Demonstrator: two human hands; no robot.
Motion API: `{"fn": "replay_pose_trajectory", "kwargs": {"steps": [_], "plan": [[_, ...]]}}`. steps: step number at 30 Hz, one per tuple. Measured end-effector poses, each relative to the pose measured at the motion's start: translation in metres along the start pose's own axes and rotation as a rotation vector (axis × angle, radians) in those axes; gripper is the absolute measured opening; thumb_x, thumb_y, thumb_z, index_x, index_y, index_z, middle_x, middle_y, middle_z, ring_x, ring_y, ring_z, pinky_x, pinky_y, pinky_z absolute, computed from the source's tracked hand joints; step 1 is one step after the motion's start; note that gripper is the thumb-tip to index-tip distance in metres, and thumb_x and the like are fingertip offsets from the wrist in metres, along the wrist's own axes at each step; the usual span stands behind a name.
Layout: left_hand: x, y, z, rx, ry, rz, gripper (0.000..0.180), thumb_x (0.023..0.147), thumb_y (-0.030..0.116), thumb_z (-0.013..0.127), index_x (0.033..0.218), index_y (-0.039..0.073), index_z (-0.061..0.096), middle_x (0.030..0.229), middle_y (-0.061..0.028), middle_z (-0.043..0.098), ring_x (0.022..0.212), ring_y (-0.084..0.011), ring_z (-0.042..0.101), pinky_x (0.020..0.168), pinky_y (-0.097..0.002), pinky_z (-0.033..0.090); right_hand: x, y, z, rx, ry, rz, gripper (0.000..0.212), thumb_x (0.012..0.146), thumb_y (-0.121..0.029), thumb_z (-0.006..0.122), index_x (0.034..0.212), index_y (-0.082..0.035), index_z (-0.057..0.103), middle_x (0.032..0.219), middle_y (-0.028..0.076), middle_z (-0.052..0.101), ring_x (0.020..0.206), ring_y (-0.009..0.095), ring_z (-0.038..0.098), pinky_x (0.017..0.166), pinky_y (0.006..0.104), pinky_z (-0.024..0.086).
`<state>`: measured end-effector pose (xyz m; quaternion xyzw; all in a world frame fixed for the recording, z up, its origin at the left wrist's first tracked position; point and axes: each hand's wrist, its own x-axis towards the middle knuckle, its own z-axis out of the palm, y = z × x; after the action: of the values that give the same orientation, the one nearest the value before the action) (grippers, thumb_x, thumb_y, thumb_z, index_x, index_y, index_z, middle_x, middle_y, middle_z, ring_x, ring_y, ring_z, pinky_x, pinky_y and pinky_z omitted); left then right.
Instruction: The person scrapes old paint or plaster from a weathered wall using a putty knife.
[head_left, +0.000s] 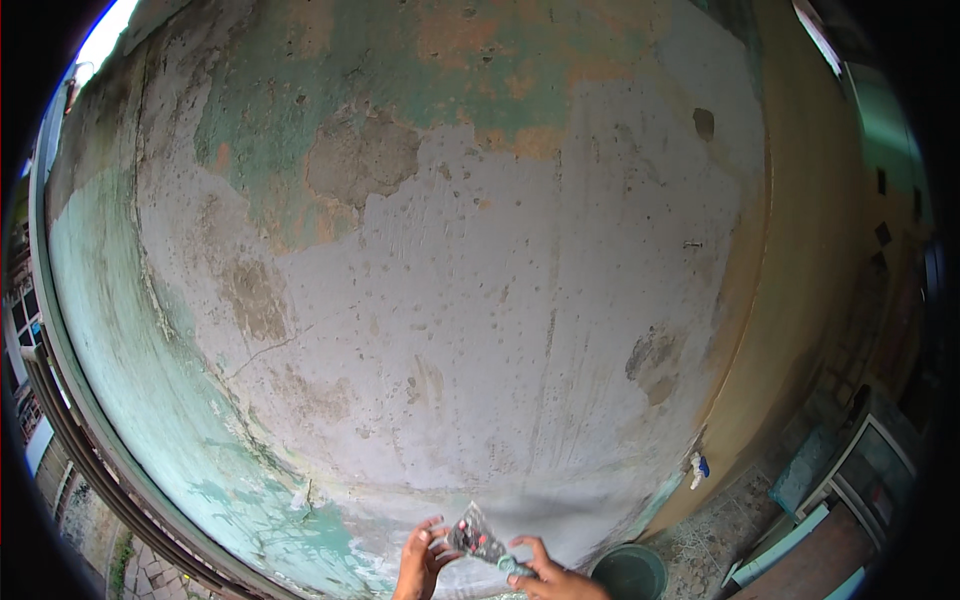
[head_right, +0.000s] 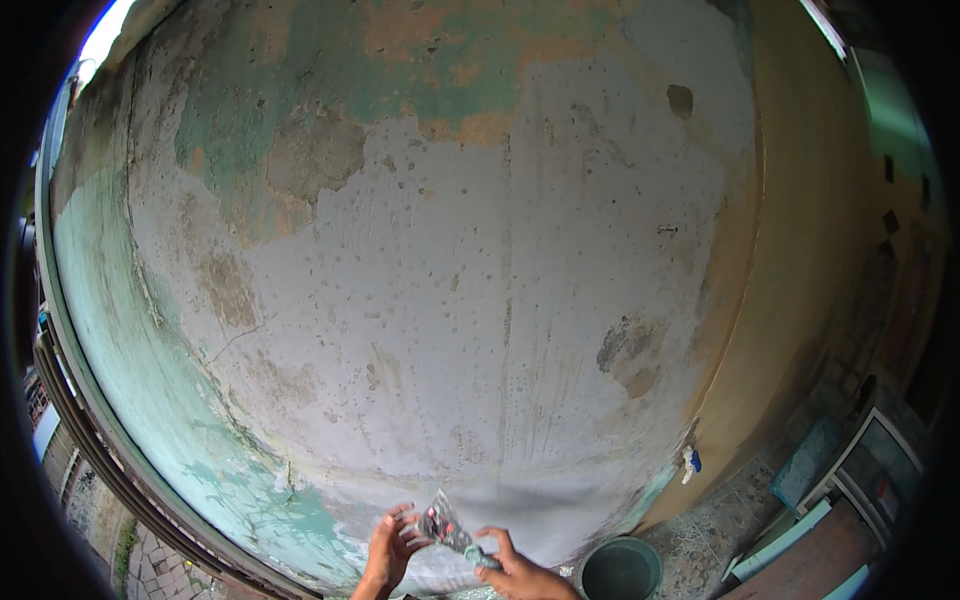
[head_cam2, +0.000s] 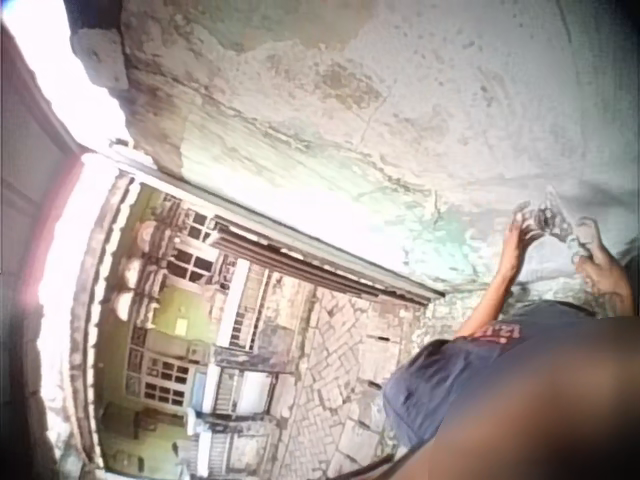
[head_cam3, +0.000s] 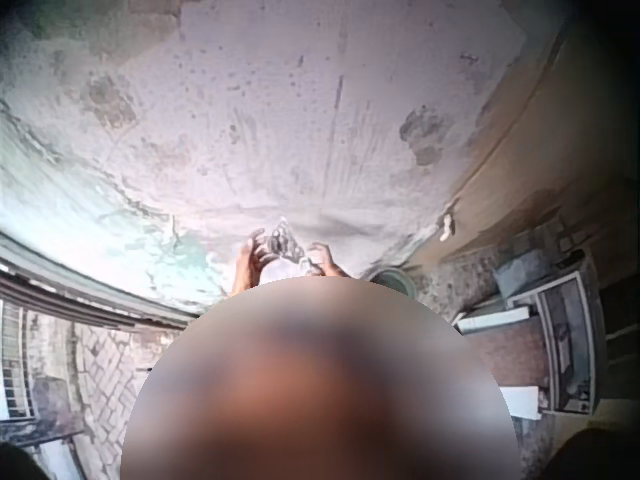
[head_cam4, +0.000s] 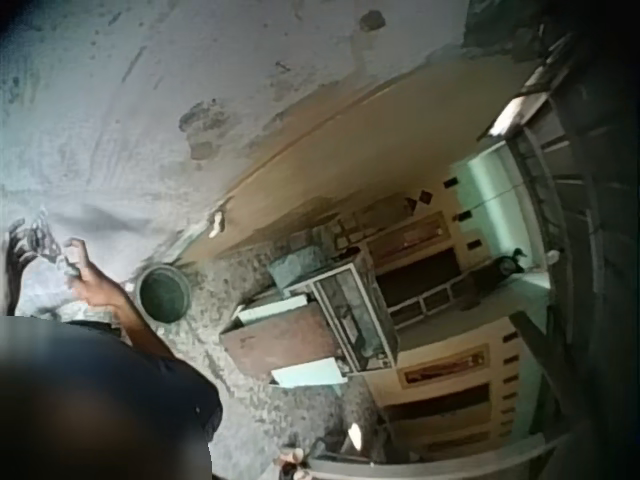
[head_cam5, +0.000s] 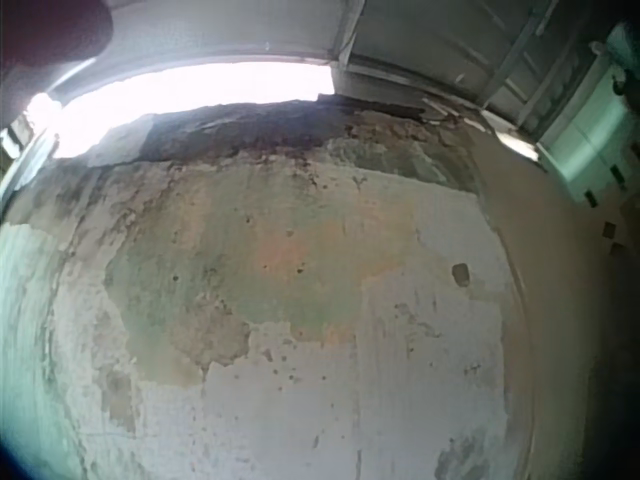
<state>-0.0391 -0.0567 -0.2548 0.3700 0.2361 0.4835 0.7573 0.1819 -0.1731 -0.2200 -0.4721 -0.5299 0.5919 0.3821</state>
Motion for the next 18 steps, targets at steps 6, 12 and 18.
{"fn": "replay_pose_trajectory", "kwargs": {"steps": [6, 12, 18], "plan": [[-0.015, -0.026, -0.044, 0.514, 0.091, -0.01, 0.02, 0.085, 0.022, 0.073, 0.097, 0.006, 0.07, 0.067, 0.0068, 0.053, 0.056, -0.0044, 0.037, 0.051, -0.0233, 0.029, 0.006, 0.068, 0.022, 0.172, 0.088, -0.021, 0.041, 0.094, -0.006, 0.056, 0.132, -0.016, 0.042, 0.1, 0.007, 0.059, 0.063, 0.008, 0.049, 0.052, 0.0247, 0.042], [0.002, -0.001, -0.037, 0.413, 0.185, -0.009, 0.02, 0.089, 0.026, 0.071, 0.096, 0.008, 0.071, 0.065, 0.0073, 0.051, 0.051, -0.0044, 0.033, 0.046, -0.0241, 0.026, 0.003, 0.003, 0.008, 0.218, 0.286, -0.162, 0.04, 0.094, -0.007, 0.06, 0.129, -0.005, 0.041, 0.113, 0.01, 0.056, 0.079, 0.015, 0.062, 0.062, 0.0291, 0.053], [0.009, 0.01, -0.032, 0.228, 0.086, 0.112, 0.011, 0.092, 0.015, 0.068, 0.093, 0.004, 0.069, 0.074, 0.0012, 0.063, 0.064, -0.0075, 0.055, 0.056, -0.0227, 0.043, 0.002, 0.002, 0.028, 0.039, 0.278, -0.15, 0.038, 0.094, -0.008, 0.061, 0.128, -0.005, 0.045, 0.103, 0.009, 0.06, 0.066, 0.011, 0.059, 0.051, 0.0275, 0.049]]}}
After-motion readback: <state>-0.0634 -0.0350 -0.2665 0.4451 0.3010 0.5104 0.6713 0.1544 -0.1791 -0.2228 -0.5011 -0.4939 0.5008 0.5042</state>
